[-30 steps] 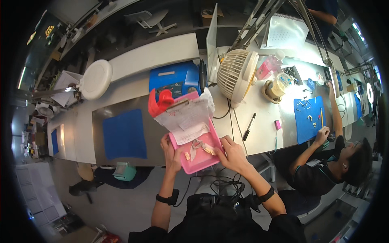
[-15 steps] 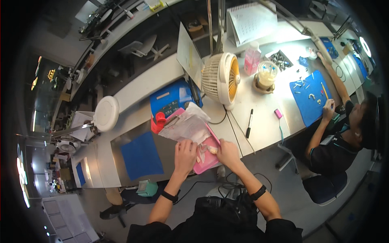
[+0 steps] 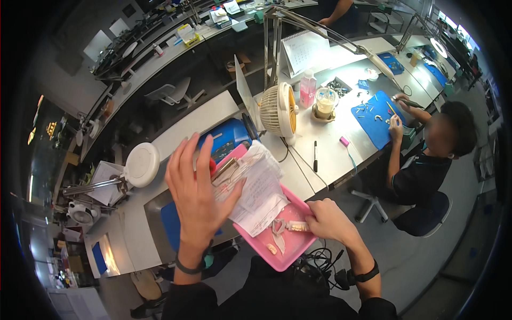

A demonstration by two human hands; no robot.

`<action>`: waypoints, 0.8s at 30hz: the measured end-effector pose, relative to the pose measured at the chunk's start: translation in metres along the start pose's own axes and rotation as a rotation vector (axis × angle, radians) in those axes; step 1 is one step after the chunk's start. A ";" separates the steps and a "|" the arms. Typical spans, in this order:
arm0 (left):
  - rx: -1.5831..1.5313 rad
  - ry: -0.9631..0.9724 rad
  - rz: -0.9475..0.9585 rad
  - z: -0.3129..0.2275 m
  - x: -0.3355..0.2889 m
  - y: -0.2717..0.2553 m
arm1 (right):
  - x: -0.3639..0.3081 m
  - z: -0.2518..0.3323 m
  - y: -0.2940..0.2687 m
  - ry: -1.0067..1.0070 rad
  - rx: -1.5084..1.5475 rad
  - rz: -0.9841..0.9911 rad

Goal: Examing dental models and paperwork on a tray, then carrying them to a computer station to scan a barcode.

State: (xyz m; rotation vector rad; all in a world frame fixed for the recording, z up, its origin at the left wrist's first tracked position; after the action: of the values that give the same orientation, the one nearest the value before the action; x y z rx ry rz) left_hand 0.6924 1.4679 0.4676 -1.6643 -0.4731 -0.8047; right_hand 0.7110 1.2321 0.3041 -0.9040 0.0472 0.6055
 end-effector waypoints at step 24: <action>-0.102 -0.336 0.507 0.051 -0.149 0.162 | 0.127 -0.094 0.155 -0.059 -0.015 -0.107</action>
State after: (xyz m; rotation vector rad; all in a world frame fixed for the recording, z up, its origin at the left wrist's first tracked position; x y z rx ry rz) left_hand 0.7151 1.4932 0.2443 -1.9131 -0.2198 -0.1786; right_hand 0.7568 1.2942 0.0967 -0.8968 -0.0583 0.5324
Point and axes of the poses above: each hand's wrist, its own x-axis towards the middle knuckle, its own y-axis out of the palm, z = x × y, the point moved 5 cm from there along x, towards the middle knuckle, and after that the axes turned 5 degrees about -x, right-handed, at the moved point
